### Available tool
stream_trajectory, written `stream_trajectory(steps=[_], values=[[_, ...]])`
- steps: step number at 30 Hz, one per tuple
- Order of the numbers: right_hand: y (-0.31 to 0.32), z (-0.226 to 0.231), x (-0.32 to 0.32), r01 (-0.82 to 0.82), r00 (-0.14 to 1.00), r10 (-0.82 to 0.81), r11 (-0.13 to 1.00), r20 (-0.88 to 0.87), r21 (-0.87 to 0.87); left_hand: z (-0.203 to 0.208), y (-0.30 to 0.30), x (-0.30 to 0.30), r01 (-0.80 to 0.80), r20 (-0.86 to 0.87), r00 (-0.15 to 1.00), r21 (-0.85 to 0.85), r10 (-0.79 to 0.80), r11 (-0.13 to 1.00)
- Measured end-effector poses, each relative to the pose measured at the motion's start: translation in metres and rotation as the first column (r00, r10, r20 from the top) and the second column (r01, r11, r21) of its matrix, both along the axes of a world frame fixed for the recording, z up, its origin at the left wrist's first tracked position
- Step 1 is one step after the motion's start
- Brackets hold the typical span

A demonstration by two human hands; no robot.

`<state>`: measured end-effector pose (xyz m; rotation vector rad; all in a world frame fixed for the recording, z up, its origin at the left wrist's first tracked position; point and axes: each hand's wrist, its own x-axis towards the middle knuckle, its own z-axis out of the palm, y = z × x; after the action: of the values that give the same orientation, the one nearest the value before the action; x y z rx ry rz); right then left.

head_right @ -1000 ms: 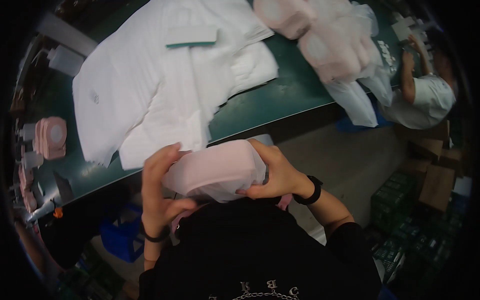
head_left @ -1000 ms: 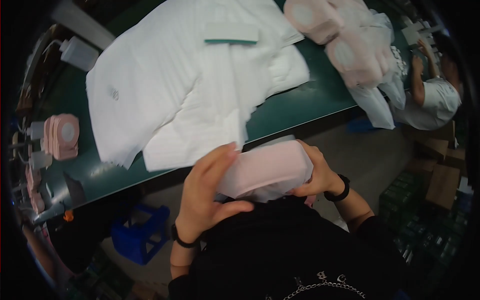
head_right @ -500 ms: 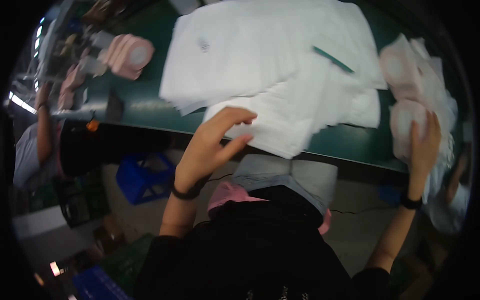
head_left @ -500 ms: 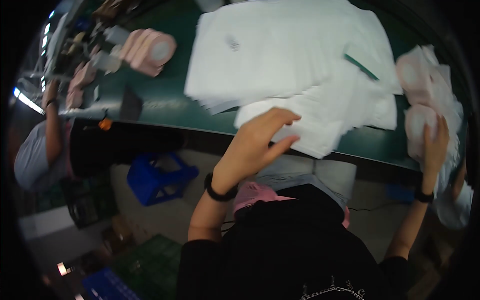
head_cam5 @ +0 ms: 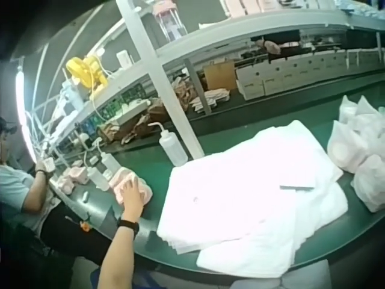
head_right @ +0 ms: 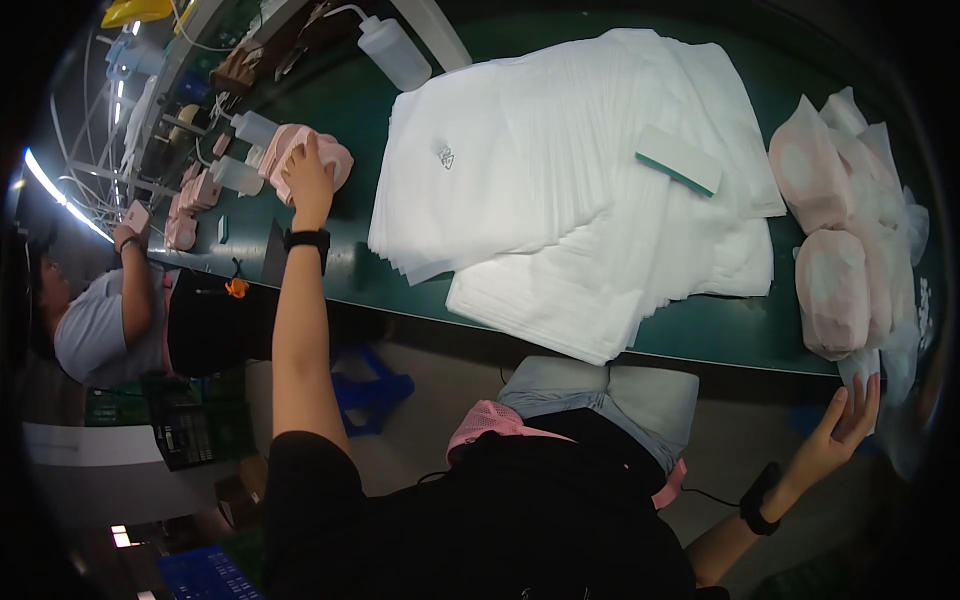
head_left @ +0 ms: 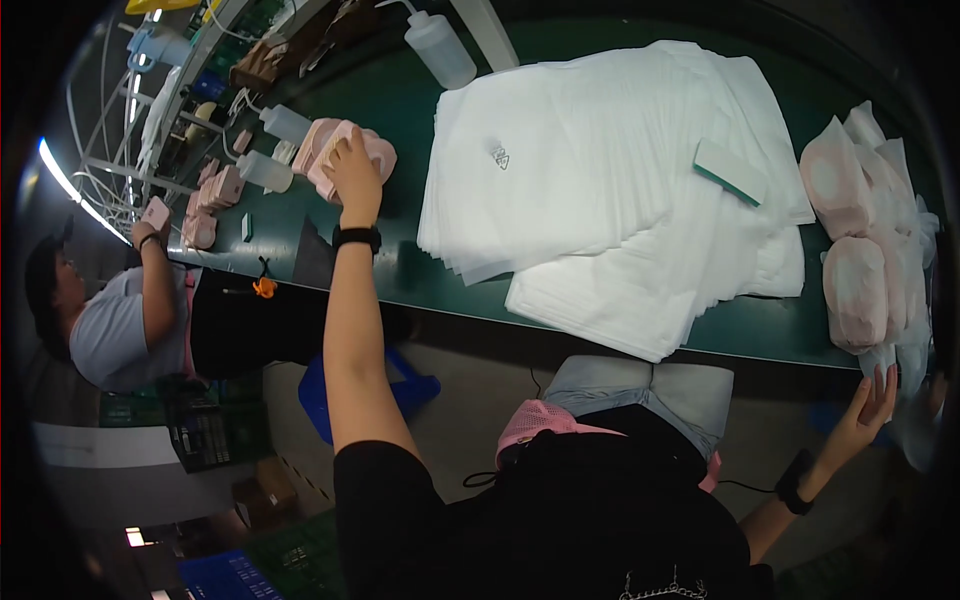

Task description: The person wipes a pink record player, slides it into a white plastic bag, and sets it aside before repeating the process with another unit.

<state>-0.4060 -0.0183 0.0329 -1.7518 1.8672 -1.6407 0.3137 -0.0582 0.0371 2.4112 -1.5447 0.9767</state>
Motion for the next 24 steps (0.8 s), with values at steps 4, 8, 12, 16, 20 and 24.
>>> stream_trajectory(steps=[4,8,12,16,20,24], values=[[0.011,-0.005,0.018,-0.075,0.991,0.069,0.996,0.118,0.052,0.018,0.037,-0.027,0.160,-0.098,0.983,0.020,-0.157,0.987],[-0.003,-0.005,0.051,-0.212,0.960,0.203,0.977,0.191,0.027,0.046,0.084,-0.076,0.297,-0.358,0.884,-0.064,-0.300,0.953],[-0.005,0.001,0.087,-0.566,0.820,0.537,0.812,0.196,0.142,0.072,0.123,-0.133,0.401,-0.511,0.734,-0.207,-0.448,0.892],[0.005,0.014,0.139,-0.814,0.579,0.796,0.558,0.174,0.161,0.075,0.139,-0.210,0.339,-0.643,0.204,-0.661,-0.738,0.669],[0.022,0.020,0.179,-0.922,0.360,0.866,0.387,0.348,-0.008,0.038,0.122,-0.275,0.020,-0.534,-0.438,-0.810,-0.723,0.586],[0.034,0.021,0.170,-0.933,0.278,0.776,0.359,0.566,-0.034,0.009,0.102,-0.319,0.103,-0.665,-0.552,-0.653,-0.503,0.751]])
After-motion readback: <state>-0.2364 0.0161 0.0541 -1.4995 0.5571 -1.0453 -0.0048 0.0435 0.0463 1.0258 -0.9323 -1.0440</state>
